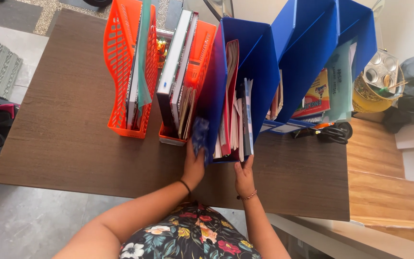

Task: Wiping a table surface with a cloth and organizing file folders and books.

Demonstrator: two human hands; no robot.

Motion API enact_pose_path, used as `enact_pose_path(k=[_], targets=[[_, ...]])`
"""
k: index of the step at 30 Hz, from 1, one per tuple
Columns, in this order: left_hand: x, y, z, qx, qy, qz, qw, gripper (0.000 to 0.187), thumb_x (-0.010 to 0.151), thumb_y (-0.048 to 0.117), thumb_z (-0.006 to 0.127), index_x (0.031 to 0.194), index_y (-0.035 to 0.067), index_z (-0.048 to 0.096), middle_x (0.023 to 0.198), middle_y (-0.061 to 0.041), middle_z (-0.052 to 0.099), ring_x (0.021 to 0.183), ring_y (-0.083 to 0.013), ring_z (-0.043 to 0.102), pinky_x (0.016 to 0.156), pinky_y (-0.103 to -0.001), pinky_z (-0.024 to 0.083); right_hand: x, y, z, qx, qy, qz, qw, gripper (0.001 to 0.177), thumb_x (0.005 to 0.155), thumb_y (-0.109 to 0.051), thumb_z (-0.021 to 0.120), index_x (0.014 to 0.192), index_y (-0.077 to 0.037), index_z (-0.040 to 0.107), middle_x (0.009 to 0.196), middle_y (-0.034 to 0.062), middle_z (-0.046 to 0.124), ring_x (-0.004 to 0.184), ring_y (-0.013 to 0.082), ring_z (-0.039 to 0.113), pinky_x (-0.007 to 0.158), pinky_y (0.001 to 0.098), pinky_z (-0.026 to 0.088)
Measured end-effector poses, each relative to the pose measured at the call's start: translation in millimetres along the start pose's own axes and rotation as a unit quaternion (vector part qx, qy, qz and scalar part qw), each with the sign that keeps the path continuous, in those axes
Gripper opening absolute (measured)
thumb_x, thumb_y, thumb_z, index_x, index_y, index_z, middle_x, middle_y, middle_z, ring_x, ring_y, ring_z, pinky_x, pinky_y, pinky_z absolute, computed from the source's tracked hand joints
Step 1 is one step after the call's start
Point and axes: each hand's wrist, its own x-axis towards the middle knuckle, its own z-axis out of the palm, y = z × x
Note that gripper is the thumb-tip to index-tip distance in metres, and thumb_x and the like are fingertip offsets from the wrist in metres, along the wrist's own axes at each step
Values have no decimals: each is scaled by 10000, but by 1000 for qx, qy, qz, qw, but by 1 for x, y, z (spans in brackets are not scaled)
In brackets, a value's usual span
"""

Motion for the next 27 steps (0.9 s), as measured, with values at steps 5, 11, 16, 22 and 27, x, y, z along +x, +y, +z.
enact_pose_path(k=[5, 11, 16, 22, 27], targets=[[-8, -15, -17, 60, -42, -132, 989, 488, 1071, 181, 491, 1518, 44, 352, 1454, -262, 501, 1375, -413, 485, 1184, -549, 342, 5, -37, 9, -4, -2, 0, 1000, 727, 1057, -277, 471, 1653, -85, 102, 1672, 181, 255, 1530, 298, 236, 1250, 536, 192], [-22, -71, -59, 191, -212, -296, 912, 556, 972, 447, 654, 1406, 143, 486, 1383, -219, 624, 1297, -388, 601, 1041, -511, 534, -37, -32, 25, 91, -22, 80, 992, 700, 1085, -451, 325, 1678, -180, 70, 1718, 108, 136, 1549, 334, 163, 1219, 595, 174], [-34, -25, -59, 285, -359, -279, 844, 700, 926, 508, 693, 1473, 123, 486, 1423, -252, 598, 1345, -405, 559, 1105, -530, 491, -87, -28, 64, 89, -80, 153, 981, 807, 1072, -334, 493, 1659, -95, -7, 1686, 283, 59, 1507, 512, 148, 1194, 681, 204], [-34, 79, -55, 364, -504, -163, 766, 673, 957, 396, 621, 1495, 17, 481, 1384, -303, 613, 1327, -444, 562, 1130, -526, 452, -85, -32, 68, 162, -69, 207, 962, 754, 894, -172, 793, 1572, -241, 472, 1433, 82, 629, 1265, 173, 573, 1091, 404, 482], [-37, 89, -60, 375, -295, 216, 852, 295, 973, 270, 666, 1250, 194, 728, 1201, -14, 747, 1118, -236, 712, 911, -351, 587, -100, 0, 61, 84, 195, 192, 958, 680, 895, -188, 809, 1488, -180, 478, 1262, 110, 648, 1124, 205, 609, 1021, 419, 499]])
